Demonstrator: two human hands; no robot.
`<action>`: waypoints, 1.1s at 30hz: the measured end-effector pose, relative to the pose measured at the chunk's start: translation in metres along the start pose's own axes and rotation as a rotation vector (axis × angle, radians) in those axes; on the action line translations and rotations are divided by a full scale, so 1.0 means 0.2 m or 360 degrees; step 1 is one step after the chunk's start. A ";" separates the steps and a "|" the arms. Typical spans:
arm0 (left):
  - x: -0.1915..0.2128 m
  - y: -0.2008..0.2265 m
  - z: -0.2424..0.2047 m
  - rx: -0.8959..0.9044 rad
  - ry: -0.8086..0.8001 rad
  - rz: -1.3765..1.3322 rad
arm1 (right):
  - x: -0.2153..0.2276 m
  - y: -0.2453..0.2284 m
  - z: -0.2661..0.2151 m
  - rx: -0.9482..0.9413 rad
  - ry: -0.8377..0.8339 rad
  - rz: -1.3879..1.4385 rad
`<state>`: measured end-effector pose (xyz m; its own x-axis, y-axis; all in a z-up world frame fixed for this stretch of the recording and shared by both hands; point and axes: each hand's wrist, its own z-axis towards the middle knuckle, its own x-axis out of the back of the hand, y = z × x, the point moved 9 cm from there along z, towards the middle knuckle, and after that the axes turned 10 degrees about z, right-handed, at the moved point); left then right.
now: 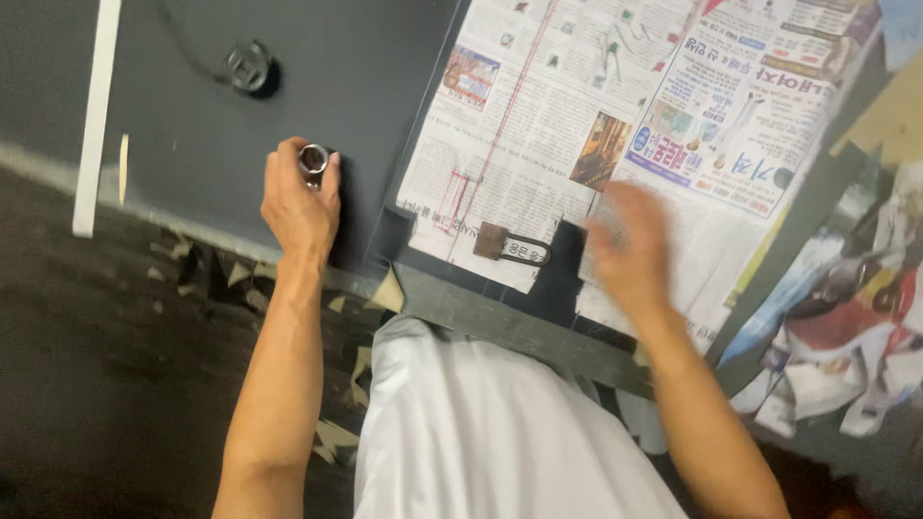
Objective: The person uses a ruler and a white pencil to mark straight lines on a newspaper sheet laid over a dark surface. They then use scissors to cut along the marked lines, removing excess paper. The person repeats the process by marking another line and preparing to cut again.
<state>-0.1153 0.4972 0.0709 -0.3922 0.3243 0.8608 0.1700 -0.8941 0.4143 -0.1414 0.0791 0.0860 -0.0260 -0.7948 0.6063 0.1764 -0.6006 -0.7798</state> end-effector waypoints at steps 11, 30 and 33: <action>-0.12 -0.13 0.23 -0.0369 -0.0224 0.0136 | -0.67 -0.47 -0.02 -0.0115 -0.0462 -0.0136; -0.54 0.51 -0.05 -0.0725 -0.0405 -0.0222 | 0.34 0.18 -1.15 -0.1288 0.0512 -0.0215; -0.58 0.53 -0.09 -0.0723 -0.0450 -0.0139 | 0.46 0.24 -1.20 -0.1022 0.0630 -0.0407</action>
<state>-0.0672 0.3588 0.0099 -0.1179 0.4180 0.9008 -0.2849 -0.8832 0.3726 -0.3709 -0.0438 0.0677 -0.3583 -0.5251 0.7720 -0.4804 -0.6053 -0.6347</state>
